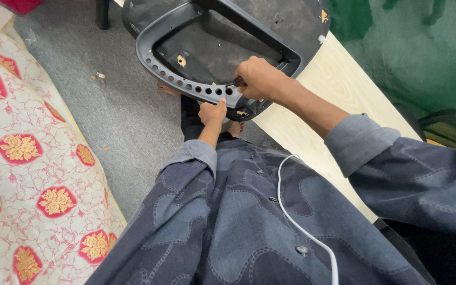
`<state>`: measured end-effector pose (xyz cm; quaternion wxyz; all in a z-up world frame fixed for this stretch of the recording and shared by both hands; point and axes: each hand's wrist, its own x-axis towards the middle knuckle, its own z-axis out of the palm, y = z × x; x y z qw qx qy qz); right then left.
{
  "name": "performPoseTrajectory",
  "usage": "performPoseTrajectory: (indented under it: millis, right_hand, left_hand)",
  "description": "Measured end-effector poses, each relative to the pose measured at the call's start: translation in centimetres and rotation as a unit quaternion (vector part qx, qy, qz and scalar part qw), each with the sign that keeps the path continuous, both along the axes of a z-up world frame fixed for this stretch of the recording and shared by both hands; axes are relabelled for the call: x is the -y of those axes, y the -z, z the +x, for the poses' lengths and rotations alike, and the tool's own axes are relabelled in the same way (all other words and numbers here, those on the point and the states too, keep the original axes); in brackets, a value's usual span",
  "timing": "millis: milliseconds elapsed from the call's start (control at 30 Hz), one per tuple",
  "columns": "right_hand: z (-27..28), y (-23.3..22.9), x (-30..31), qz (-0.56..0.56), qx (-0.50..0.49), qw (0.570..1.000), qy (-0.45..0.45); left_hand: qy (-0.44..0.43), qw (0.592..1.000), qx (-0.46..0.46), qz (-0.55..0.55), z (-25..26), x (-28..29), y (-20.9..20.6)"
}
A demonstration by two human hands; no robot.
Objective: The person uses a screwdriver to attach a black plastic chair frame to a padded chair seat. They align the frame, insert screws, and tighten them to secure the components together.
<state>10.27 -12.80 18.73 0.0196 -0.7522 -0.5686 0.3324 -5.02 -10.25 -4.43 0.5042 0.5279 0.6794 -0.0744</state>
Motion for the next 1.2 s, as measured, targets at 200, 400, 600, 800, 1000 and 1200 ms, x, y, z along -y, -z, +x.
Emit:
performPoseTrajectory:
  millis: [200,400,600,800,1000,1200]
  right_hand:
    - [-0.2,-1.6,-1.5,-0.076,-0.069,0.969,0.227]
    - [0.5,-0.7,-1.3,-0.098,-0.065,0.973,0.197]
    - [1.0,0.9,-0.3,0.083,0.047,0.994,-0.048]
    - [0.6,0.1,-1.0,0.053,0.019,0.997,-0.051]
    - [-0.1,-1.9,-2.2,-0.089,-0.068,0.966,0.234]
    - [0.3,-1.7,-1.5,-0.119,-0.07,0.961,0.24]
  left_hand:
    - [0.006,1.0,0.005,-0.004,-0.1,-0.1,0.1]
    - [0.005,0.999,0.017,-0.044,-0.2,-1.0,-0.7]
    - [-0.031,0.995,0.061,-0.076,-0.4,-1.6,-2.9]
    - [-0.049,0.992,0.073,-0.085,-0.4,-1.7,-3.8]
    - [-0.066,0.991,0.08,-0.081,-0.4,-1.7,-3.3]
    - [-0.019,0.996,0.041,-0.082,-0.5,-2.3,-4.2]
